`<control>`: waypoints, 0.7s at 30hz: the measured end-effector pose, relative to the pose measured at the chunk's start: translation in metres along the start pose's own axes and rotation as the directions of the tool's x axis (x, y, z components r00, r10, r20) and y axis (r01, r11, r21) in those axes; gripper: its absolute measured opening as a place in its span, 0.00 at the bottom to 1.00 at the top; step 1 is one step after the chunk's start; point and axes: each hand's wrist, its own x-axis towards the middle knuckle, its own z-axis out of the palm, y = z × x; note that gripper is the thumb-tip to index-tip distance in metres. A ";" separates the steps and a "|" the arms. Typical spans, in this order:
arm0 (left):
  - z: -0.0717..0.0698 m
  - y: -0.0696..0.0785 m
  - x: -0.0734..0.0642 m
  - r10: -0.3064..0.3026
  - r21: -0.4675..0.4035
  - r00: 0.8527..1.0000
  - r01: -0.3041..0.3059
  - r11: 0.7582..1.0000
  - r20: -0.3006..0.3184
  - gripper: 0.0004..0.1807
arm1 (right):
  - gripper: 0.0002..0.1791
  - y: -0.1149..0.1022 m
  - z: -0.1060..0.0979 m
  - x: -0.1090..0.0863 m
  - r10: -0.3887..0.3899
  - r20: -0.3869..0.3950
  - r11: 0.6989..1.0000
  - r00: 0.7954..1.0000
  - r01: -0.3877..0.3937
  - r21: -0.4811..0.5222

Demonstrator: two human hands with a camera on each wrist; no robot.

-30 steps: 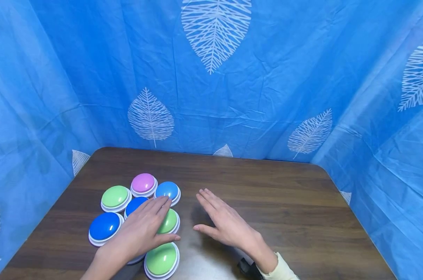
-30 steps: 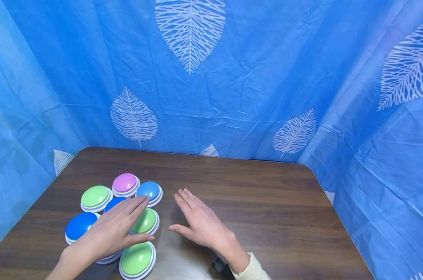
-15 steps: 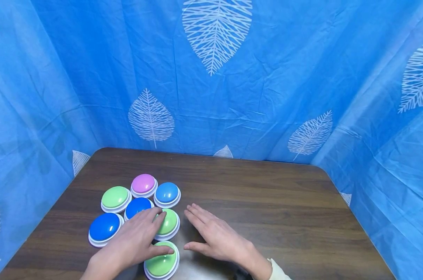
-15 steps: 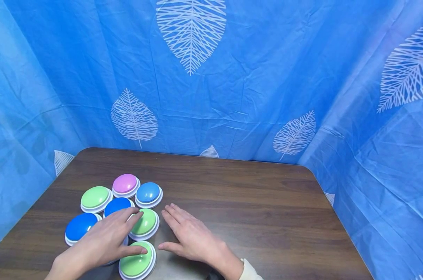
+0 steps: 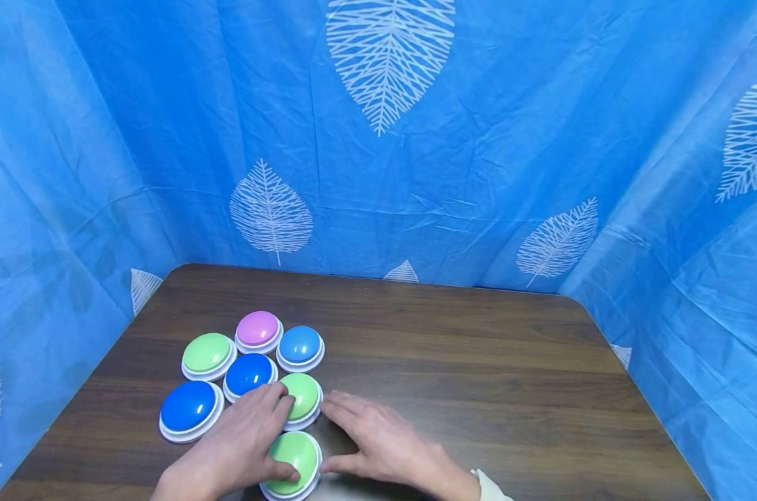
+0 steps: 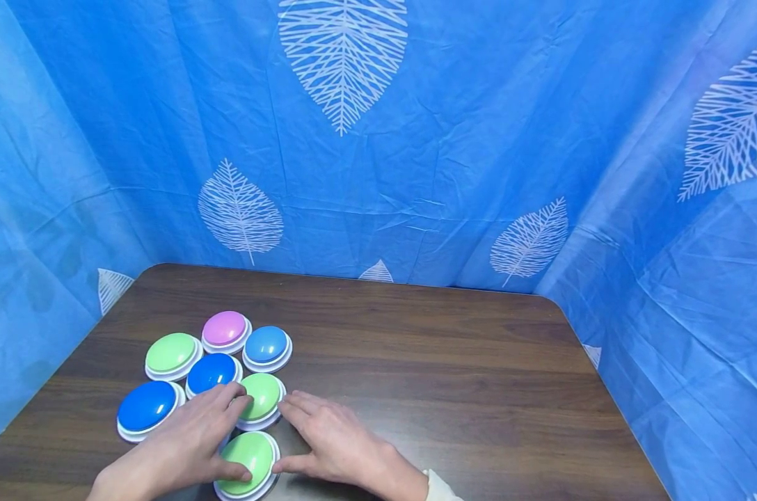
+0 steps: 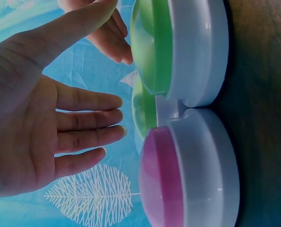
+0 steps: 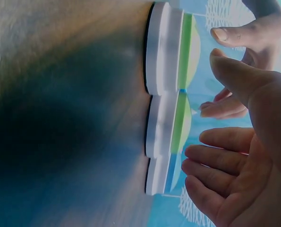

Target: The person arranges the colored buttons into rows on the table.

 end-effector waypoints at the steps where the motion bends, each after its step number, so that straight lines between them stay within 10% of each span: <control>1: 0.001 0.000 0.000 0.008 0.007 1.000 -0.007 1.000 -0.005 0.46 | 0.42 -0.001 0.001 0.000 -0.002 0.001 1.000 1.000 0.002 -0.009; 21: 0.010 0.005 -0.005 0.042 0.021 0.998 -0.044 0.999 0.051 0.42 | 0.43 -0.009 0.020 0.000 -0.018 0.015 0.997 1.000 0.019 -0.073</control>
